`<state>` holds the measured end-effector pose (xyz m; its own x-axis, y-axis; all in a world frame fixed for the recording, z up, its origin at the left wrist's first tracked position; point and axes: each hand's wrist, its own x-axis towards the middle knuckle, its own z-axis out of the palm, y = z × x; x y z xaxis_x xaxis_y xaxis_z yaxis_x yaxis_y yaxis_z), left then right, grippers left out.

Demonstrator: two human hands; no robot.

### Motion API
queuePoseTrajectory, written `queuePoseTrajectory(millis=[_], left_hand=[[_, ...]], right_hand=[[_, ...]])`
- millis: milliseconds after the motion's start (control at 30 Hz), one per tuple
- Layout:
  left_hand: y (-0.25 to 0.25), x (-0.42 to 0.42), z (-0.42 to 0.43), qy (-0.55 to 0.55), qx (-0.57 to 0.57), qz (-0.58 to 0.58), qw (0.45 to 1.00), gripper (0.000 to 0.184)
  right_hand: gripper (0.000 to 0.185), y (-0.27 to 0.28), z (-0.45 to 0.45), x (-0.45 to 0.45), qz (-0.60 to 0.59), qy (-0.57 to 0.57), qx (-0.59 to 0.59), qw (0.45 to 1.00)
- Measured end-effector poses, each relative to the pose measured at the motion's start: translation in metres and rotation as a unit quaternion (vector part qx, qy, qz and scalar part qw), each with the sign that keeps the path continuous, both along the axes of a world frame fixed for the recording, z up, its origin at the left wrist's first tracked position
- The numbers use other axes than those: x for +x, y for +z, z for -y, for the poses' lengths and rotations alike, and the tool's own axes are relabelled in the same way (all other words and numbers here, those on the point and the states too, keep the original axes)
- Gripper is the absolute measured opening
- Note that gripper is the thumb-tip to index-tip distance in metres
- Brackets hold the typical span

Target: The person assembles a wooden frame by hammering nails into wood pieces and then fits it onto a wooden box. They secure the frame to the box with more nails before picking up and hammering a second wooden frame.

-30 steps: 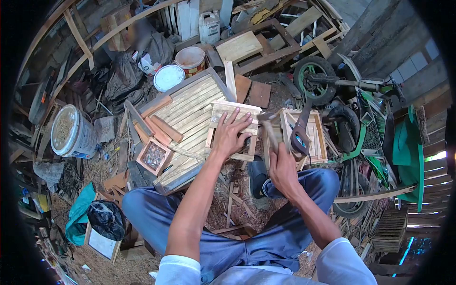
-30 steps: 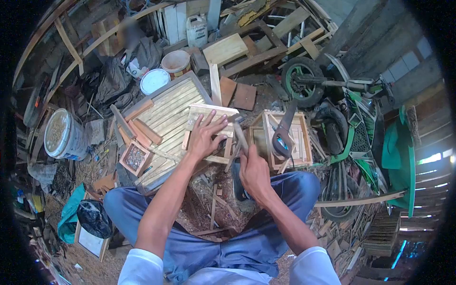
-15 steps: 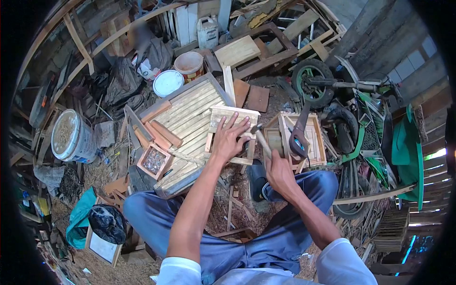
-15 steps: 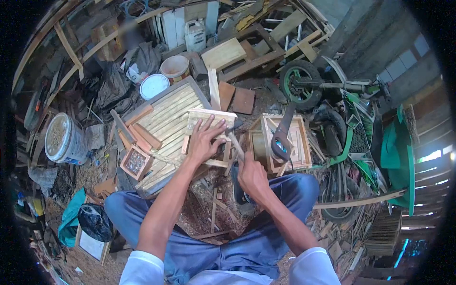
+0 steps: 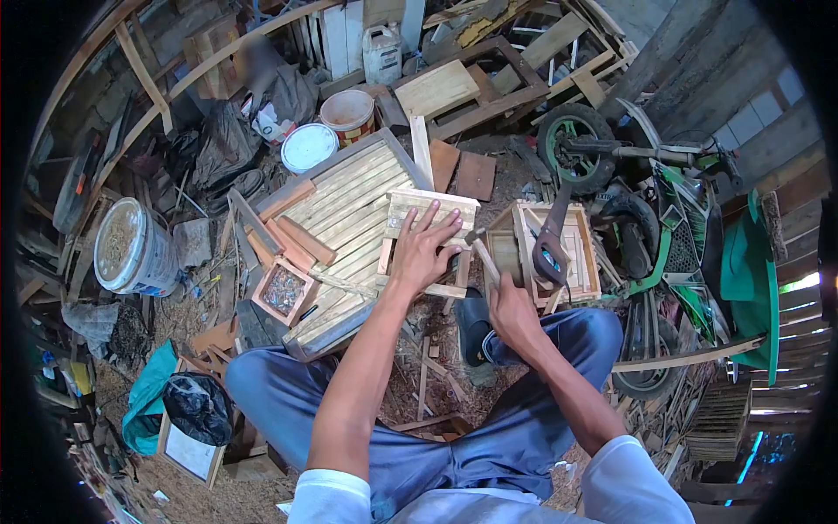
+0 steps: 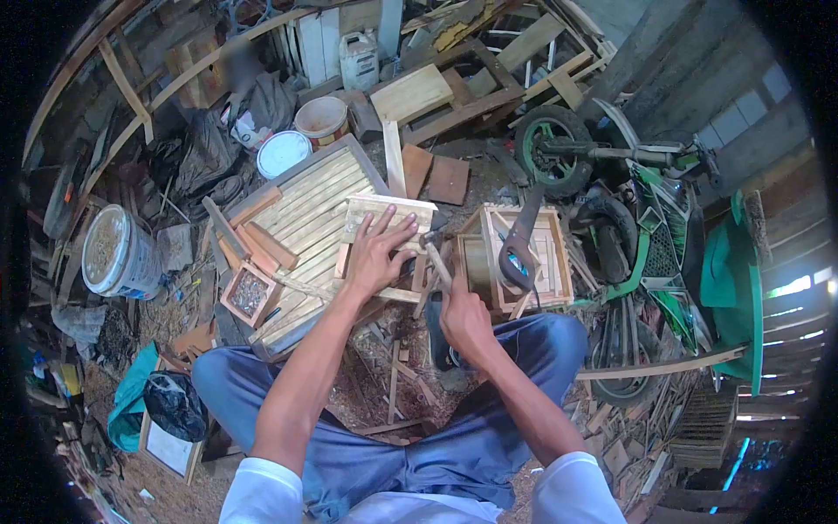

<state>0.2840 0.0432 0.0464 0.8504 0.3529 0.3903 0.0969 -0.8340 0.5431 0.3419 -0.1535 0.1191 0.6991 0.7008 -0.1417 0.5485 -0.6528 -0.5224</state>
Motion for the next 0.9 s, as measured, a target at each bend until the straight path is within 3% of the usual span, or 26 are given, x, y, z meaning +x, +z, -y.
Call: queuePoseTrajectory(millis=[233, 267, 367, 467, 533, 633, 800, 900], left_hand=[[-0.004, 0.002, -0.003, -0.002, 0.009, 0.0, 1.0, 0.047], [-0.002, 0.002, -0.002, 0.002, -0.002, -0.002, 1.0, 0.047], [0.003, 0.002, -0.002, -0.002, -0.009, 0.006, 1.0, 0.044], [-0.002, 0.002, -0.003, -0.005, 0.004, 0.003, 1.0, 0.045], [0.0, 0.002, -0.002, 0.0, 0.006, -0.004, 1.0, 0.046], [0.001, 0.003, -0.001, 0.0, 0.0, -0.004, 1.0, 0.045], [-0.002, 0.003, -0.002, 0.003, 0.006, 0.002, 1.0, 0.044], [-0.001, 0.003, 0.0, 0.004, 0.003, -0.002, 1.0, 0.044]], right_hand=[[0.019, 0.011, 0.0, -0.01, 0.018, -0.037, 0.165, 0.985], [0.02, -0.004, 0.001, 0.0, 0.009, -0.027, 0.034, 0.999], [0.021, -0.006, 0.004, 0.007, 0.041, 0.012, -0.008, 0.999], [0.021, 0.025, -0.003, -0.01, 0.01, -0.031, 0.107, 0.994], [0.021, 0.017, -0.003, -0.014, -0.002, -0.059, 0.16, 0.985], [0.021, -0.006, 0.0, 0.001, 0.03, 0.01, -0.008, 0.999], [0.02, 0.024, -0.003, -0.013, -0.024, -0.063, 0.137, 0.988], [0.021, -0.011, 0.002, 0.004, 0.013, -0.005, -0.012, 1.0]])
